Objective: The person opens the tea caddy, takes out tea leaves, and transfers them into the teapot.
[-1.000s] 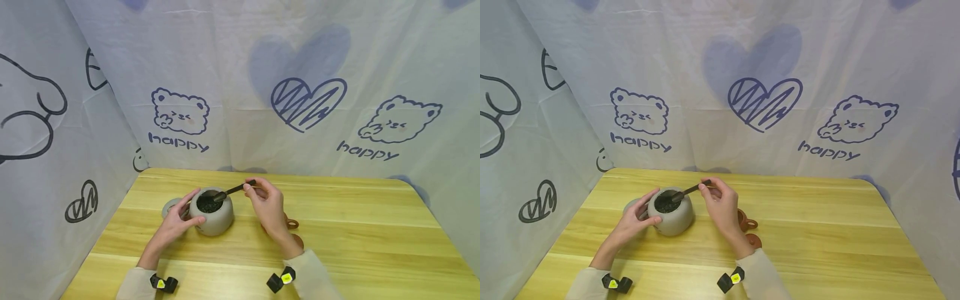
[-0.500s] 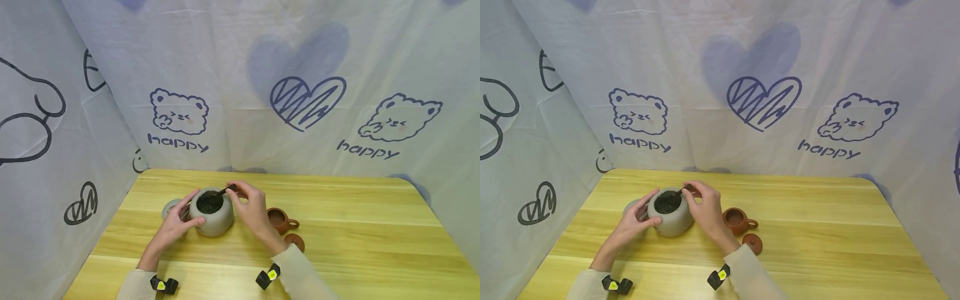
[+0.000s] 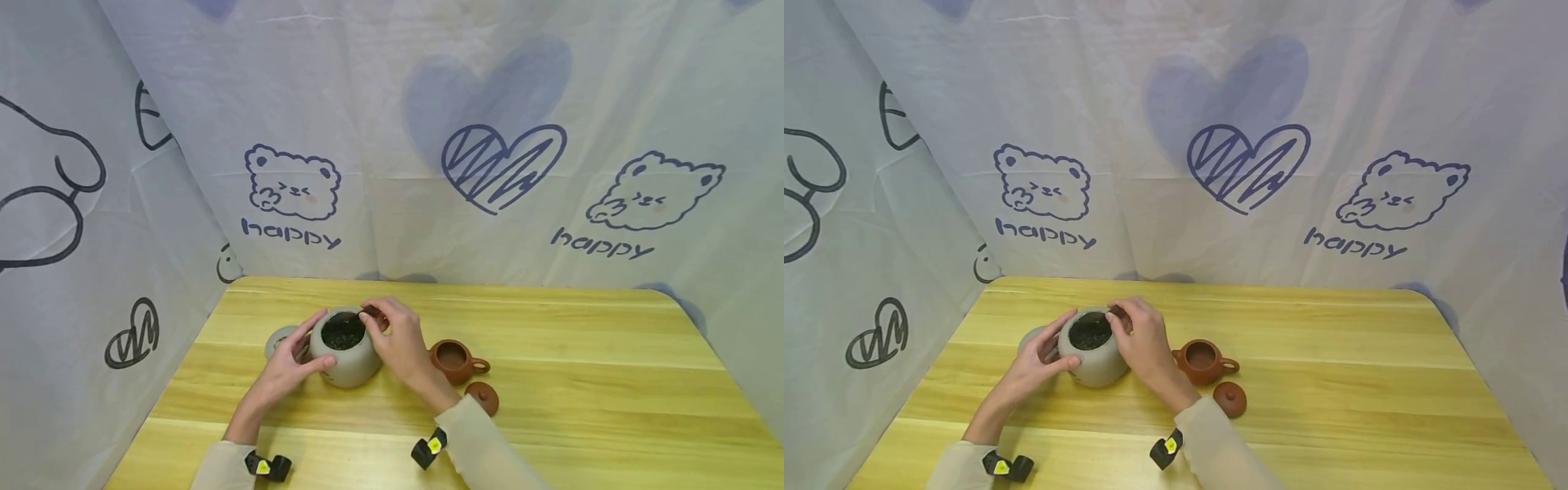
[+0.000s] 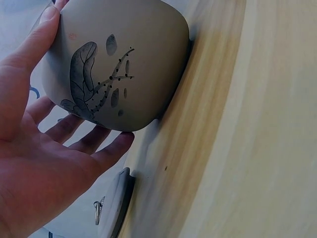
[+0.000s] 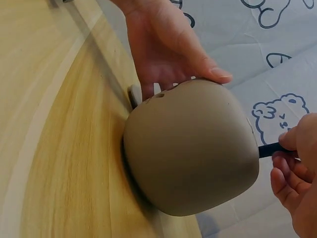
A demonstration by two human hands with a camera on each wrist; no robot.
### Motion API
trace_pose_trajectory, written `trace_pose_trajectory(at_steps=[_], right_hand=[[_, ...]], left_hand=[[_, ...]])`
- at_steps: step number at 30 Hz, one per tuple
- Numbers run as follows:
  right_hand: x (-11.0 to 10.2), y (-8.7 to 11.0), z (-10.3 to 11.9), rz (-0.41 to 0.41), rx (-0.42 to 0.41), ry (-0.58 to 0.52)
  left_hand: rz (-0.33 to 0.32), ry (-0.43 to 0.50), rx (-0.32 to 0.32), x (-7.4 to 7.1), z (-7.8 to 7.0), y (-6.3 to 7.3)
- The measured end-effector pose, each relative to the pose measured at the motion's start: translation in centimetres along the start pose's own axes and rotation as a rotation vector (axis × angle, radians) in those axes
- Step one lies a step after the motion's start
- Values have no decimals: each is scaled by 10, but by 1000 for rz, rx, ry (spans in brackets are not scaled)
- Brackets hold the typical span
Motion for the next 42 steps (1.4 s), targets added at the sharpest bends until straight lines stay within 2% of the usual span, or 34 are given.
trace_pose_trajectory(at_steps=[6,12,17,27,42], right_hand=[[6,0,-3,59,0,21],[7,0,-6,74,36,9],[12,4,-13,94,119,-46],[10,13,-34,57,375,-191],[10,26,-46,-20,552,-396]], left_hand=[[2,7,-9,1,0,-1],[2,11,-8,1,0,-1],[0,13,-5,0,-1,1],[4,15,-8,0,-2,1],[-1,22,-2,0,-1,0]])
Point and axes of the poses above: each hand's wrist, its own y-axis away from the middle knuckle, its own x-axis out of the palm, z = x × y, the point moved 10 cm from there along -y, towards the middle knuckle, and after that the axes turned 10 degrees about -x, right-handed, at the moved point
